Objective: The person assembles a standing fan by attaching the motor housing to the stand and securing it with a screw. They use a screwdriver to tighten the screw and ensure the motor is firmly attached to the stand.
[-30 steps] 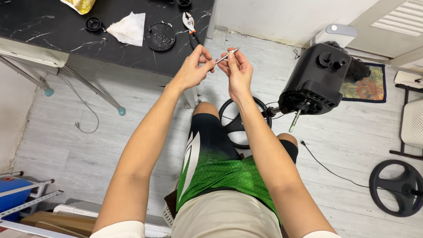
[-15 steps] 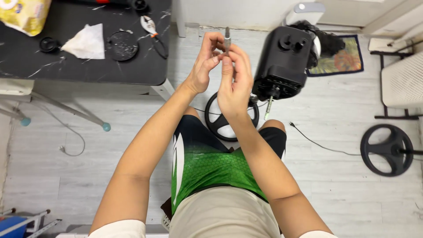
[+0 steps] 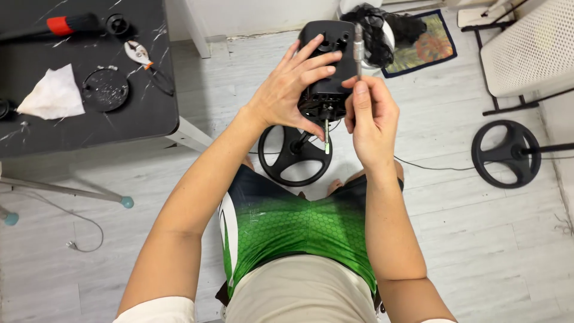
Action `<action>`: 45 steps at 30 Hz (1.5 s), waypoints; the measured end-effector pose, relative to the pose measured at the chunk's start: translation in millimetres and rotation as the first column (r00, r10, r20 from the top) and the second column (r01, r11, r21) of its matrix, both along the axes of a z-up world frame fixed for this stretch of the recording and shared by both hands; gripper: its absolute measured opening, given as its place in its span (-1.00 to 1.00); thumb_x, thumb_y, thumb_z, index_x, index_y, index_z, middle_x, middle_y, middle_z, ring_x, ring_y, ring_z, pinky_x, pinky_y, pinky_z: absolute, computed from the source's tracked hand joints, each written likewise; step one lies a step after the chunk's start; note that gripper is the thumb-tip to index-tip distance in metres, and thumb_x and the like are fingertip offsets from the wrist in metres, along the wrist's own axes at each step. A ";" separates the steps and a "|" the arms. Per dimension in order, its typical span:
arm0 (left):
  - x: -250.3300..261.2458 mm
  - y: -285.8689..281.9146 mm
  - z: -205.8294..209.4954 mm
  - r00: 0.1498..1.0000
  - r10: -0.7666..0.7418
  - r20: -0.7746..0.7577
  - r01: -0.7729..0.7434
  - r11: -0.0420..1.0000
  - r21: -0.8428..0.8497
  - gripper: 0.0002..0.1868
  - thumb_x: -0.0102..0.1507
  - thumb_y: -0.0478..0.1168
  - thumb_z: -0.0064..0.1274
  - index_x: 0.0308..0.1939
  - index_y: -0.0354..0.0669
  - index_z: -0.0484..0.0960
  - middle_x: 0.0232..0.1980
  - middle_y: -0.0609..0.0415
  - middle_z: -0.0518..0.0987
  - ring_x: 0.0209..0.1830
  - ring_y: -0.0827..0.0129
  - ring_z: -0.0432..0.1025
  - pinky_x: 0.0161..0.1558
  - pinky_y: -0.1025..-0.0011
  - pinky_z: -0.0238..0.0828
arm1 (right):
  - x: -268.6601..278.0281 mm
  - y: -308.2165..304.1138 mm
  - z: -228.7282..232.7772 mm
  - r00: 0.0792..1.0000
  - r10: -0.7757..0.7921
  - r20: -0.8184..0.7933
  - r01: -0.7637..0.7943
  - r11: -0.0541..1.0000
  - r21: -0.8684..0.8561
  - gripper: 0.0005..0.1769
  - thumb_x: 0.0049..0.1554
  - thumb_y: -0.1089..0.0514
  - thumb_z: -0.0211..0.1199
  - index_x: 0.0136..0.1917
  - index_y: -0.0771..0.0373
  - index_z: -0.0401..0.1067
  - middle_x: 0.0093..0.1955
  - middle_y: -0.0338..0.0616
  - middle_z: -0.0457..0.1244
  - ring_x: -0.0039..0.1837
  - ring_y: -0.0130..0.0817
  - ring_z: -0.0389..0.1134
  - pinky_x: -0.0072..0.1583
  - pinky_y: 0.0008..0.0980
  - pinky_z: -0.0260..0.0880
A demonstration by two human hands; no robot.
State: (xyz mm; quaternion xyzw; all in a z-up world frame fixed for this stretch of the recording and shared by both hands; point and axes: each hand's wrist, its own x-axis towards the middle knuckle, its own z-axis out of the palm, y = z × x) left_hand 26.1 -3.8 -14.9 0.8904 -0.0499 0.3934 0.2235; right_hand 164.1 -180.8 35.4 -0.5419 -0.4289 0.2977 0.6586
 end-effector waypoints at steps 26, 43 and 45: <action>80.2 42.7 -1.8 0.900 0.431 0.065 -0.421 0.899 -0.121 0.20 -0.06 0.31 0.70 0.46 0.07 0.30 0.38 0.04 0.46 0.41 0.00 0.34 0.35 0.10 0.41 | 64.2 -11.5 13.5 0.561 -0.293 0.774 0.414 0.909 0.045 -0.77 0.21 0.21 0.36 0.12 0.34 0.56 -0.10 0.01 0.42 -0.12 -0.16 0.47 -0.05 -0.29 0.41; 86.9 50.0 -7.6 0.872 0.489 -0.030 -0.490 0.867 -0.094 0.15 -0.08 0.48 0.54 0.36 -0.05 0.42 0.22 -0.04 0.53 0.24 -0.03 0.41 0.19 0.09 0.44 | 70.0 -0.6 6.0 0.574 -0.327 0.751 0.422 0.904 0.070 -0.78 0.21 0.20 0.37 0.12 0.31 0.58 -0.12 -0.05 0.41 -0.13 -0.18 0.46 -0.07 -0.28 0.40; 85.0 50.1 -6.8 0.881 0.474 0.015 -0.471 0.879 -0.078 0.14 -0.08 0.45 0.51 0.36 -0.10 0.42 0.22 -0.06 0.53 0.24 -0.04 0.39 0.20 0.08 0.43 | 67.6 -0.4 8.3 0.547 -0.313 0.776 0.420 0.905 0.069 -0.77 0.22 0.21 0.38 0.15 0.29 0.58 -0.11 -0.06 0.39 -0.13 -0.17 0.45 -0.08 -0.27 0.38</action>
